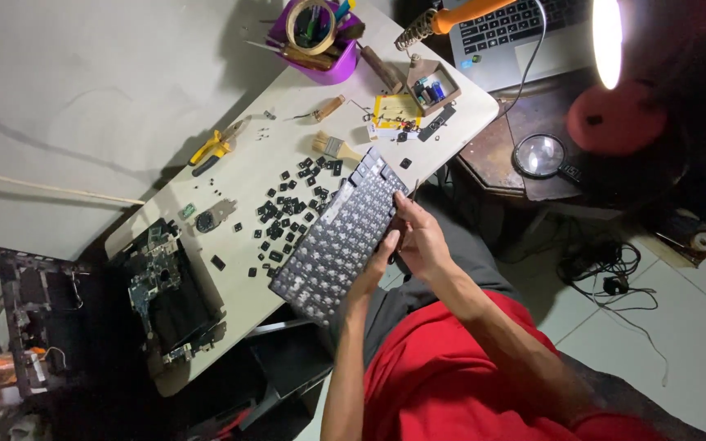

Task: Repairing a laptop keyboard by inspecting it with a magnifying glass and reattaching key caps.

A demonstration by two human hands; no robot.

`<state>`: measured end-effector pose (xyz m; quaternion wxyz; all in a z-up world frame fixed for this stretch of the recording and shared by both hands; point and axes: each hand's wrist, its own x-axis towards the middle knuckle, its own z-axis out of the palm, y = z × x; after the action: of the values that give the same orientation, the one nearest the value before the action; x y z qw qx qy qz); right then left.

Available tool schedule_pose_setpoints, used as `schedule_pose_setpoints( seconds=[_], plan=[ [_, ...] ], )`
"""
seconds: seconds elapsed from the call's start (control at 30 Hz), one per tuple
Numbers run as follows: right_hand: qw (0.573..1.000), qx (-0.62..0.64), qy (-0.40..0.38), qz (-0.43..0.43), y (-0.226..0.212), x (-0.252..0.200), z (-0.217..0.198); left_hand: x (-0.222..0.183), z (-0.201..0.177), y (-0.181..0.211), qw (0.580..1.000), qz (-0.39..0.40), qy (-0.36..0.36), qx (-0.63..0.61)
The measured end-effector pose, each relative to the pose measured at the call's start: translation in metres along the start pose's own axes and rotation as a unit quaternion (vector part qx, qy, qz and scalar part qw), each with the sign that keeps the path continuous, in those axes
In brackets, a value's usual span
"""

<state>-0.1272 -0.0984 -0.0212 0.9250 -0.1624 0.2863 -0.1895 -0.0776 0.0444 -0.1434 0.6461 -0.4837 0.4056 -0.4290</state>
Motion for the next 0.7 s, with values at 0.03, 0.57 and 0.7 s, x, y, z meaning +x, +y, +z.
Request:
schedule_pose_setpoints(
  seconds=[0.03, 0.57, 0.7],
  plan=[
    [1.000, -0.005, 0.007, 0.001, 0.002, 0.000, -0.001, 0.003, -0.001, -0.019, 0.983, 0.068, 0.066, 0.160],
    [0.897, -0.354, -0.157, -0.215, -0.025, 0.032, -0.060, 0.053, 0.047, -0.057, -0.067, 0.443, -0.036, 0.893],
    [0.788, -0.475, -0.178, -0.350, -0.056, 0.026, -0.047, 0.050, 0.053, -0.037, -0.064, 0.423, -0.023, 0.904]
  ],
)
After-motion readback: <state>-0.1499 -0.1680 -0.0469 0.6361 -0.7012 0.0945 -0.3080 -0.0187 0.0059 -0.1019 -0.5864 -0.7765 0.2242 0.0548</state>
